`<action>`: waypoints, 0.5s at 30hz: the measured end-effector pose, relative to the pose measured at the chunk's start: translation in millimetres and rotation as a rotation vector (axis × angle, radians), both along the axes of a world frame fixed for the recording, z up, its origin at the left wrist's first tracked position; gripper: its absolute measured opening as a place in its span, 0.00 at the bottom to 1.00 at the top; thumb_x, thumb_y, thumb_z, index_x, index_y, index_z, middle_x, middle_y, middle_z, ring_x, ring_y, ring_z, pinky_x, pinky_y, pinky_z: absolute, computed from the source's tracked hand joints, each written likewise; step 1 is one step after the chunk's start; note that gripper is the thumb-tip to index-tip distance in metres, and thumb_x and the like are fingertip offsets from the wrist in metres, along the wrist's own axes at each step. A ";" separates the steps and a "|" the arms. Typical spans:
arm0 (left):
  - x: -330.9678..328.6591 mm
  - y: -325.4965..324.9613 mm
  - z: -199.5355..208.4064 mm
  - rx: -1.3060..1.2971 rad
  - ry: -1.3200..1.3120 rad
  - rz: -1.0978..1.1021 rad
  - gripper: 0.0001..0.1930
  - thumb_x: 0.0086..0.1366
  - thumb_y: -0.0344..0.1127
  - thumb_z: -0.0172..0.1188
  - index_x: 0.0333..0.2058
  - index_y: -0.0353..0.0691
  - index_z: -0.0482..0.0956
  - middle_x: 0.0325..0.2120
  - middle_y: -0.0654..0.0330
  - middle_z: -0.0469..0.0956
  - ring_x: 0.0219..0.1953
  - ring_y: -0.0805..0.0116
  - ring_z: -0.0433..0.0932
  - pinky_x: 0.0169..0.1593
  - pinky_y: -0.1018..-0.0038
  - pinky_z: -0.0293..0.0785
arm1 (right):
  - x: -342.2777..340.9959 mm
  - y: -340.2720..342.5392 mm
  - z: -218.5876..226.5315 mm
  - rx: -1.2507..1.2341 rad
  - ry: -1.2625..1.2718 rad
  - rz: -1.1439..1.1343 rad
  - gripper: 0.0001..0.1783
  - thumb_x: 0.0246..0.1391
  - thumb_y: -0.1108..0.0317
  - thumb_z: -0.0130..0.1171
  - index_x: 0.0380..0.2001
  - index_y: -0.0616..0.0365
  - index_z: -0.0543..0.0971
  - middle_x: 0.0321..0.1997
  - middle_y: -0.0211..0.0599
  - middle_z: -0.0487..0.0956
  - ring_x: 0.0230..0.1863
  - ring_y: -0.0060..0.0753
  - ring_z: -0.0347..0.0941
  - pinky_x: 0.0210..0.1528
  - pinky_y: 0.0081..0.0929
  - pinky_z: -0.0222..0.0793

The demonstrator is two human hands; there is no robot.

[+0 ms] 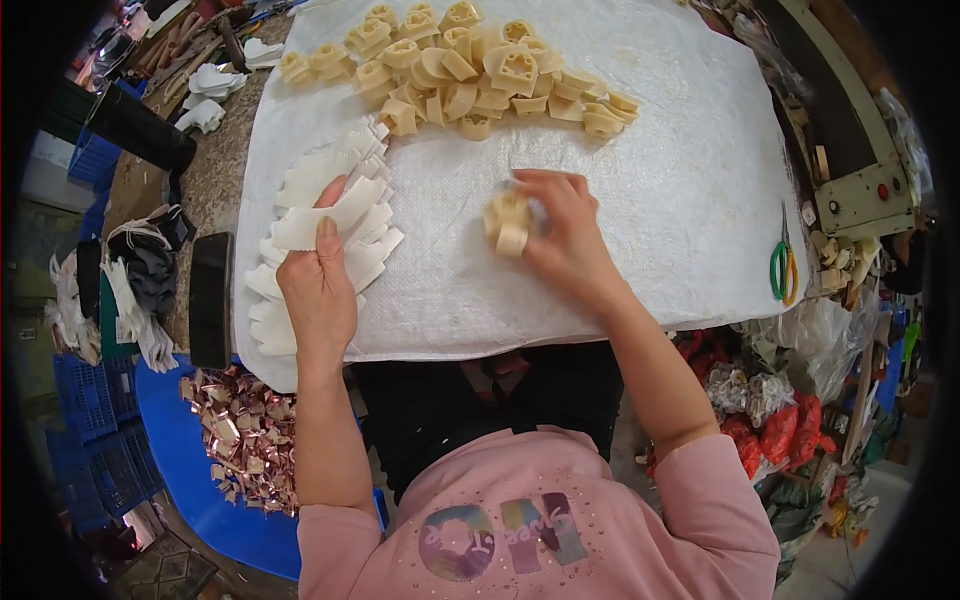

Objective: Inserting curved white structural strips into molded beige shoe components.

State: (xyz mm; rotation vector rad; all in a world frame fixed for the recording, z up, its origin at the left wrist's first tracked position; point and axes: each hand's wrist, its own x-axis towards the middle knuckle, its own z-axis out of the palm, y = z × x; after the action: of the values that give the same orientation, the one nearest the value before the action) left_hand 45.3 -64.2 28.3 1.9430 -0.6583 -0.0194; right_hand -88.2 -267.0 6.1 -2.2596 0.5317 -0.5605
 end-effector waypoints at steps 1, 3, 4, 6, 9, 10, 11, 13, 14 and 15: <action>0.1 -0.7 -0.1 0.002 -0.001 0.000 0.21 0.71 0.44 0.37 0.51 0.41 0.74 0.44 0.49 0.76 0.49 0.61 0.73 0.54 0.72 0.63 | -9.5 2.0 -2.8 -0.380 0.031 0.073 0.29 0.36 0.62 0.68 0.45 0.59 0.74 0.52 0.42 0.69 0.54 0.43 0.61 0.58 0.40 0.53; -0.1 -0.6 -1.6 0.008 -0.001 0.013 0.21 0.71 0.42 0.37 0.51 0.36 0.73 0.45 0.50 0.76 0.49 0.61 0.72 0.55 0.71 0.62 | -19.3 0.1 -0.1 -0.355 0.060 0.054 0.29 0.36 0.62 0.68 0.46 0.56 0.74 0.55 0.40 0.67 0.57 0.44 0.57 0.61 0.42 0.46; -1.0 0.9 -2.2 0.011 -0.003 0.014 0.21 0.71 0.42 0.37 0.51 0.36 0.73 0.45 0.50 0.76 0.49 0.61 0.72 0.55 0.71 0.62 | -23.3 -2.5 1.9 -0.318 0.070 0.092 0.27 0.38 0.65 0.66 0.46 0.56 0.74 0.55 0.40 0.67 0.56 0.45 0.58 0.60 0.42 0.48; -5.5 4.5 -4.8 0.001 -0.190 -0.038 0.21 0.70 0.39 0.36 0.51 0.30 0.70 0.49 0.49 0.72 0.53 0.64 0.69 0.58 0.72 0.60 | -27.9 -4.7 7.1 -0.280 0.081 0.128 0.25 0.39 0.68 0.64 0.45 0.56 0.74 0.55 0.40 0.67 0.56 0.45 0.59 0.59 0.41 0.51; -36.1 1.7 -4.9 -0.256 0.116 -0.216 0.22 0.70 0.40 0.38 0.51 0.27 0.69 0.50 0.47 0.71 0.54 0.60 0.68 0.59 0.69 0.59 | -29.3 -4.9 16.9 -0.109 -0.067 0.231 0.22 0.40 0.76 0.60 0.44 0.57 0.74 0.55 0.40 0.67 0.54 0.47 0.60 0.57 0.39 0.57; -44.8 -0.3 -2.4 -0.266 0.178 -0.332 0.23 0.69 0.41 0.38 0.50 0.26 0.69 0.49 0.47 0.71 0.53 0.60 0.68 0.58 0.67 0.60 | -25.5 -3.2 18.4 -0.173 -0.078 0.294 0.21 0.38 0.78 0.59 0.42 0.58 0.75 0.54 0.40 0.69 0.53 0.46 0.62 0.55 0.37 0.61; -52.4 -2.6 -5.7 -0.266 0.178 -0.331 0.23 0.69 0.41 0.38 0.50 0.26 0.69 0.49 0.47 0.71 0.53 0.60 0.68 0.58 0.67 0.60 | -21.8 -1.9 18.9 -0.237 -0.090 0.357 0.20 0.37 0.80 0.57 0.39 0.60 0.75 0.52 0.40 0.70 0.52 0.46 0.63 0.53 0.34 0.64; -65.3 -7.6 -18.2 -0.243 0.351 -0.545 0.21 0.69 0.41 0.38 0.48 0.29 0.72 0.47 0.48 0.73 0.51 0.59 0.70 0.58 0.65 0.60 | -16.3 0.2 14.5 -0.242 -0.046 0.362 0.18 0.35 0.80 0.57 0.36 0.60 0.75 0.50 0.39 0.71 0.50 0.45 0.65 0.51 0.33 0.65; -68.9 -12.1 -21.7 -0.242 0.350 -0.539 0.21 0.69 0.41 0.38 0.48 0.29 0.72 0.47 0.48 0.73 0.51 0.59 0.70 0.58 0.65 0.60 | -14.2 0.9 12.3 -0.243 -0.001 0.368 0.16 0.34 0.80 0.57 0.33 0.60 0.75 0.47 0.38 0.73 0.49 0.43 0.66 0.49 0.32 0.67; -70.1 -17.0 -25.1 -0.155 0.136 -0.557 0.20 0.69 0.41 0.39 0.47 0.30 0.73 0.46 0.49 0.73 0.50 0.56 0.71 0.58 0.63 0.59 | -12.2 0.7 12.9 -0.241 -0.003 0.377 0.16 0.34 0.80 0.57 0.33 0.60 0.75 0.47 0.38 0.73 0.49 0.43 0.66 0.49 0.32 0.67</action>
State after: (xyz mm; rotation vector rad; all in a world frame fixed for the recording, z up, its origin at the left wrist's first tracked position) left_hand -24.8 -81.1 3.2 1.5449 -1.0560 -0.4297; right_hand -100.3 -266.4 19.0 -2.5021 0.0288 -0.4532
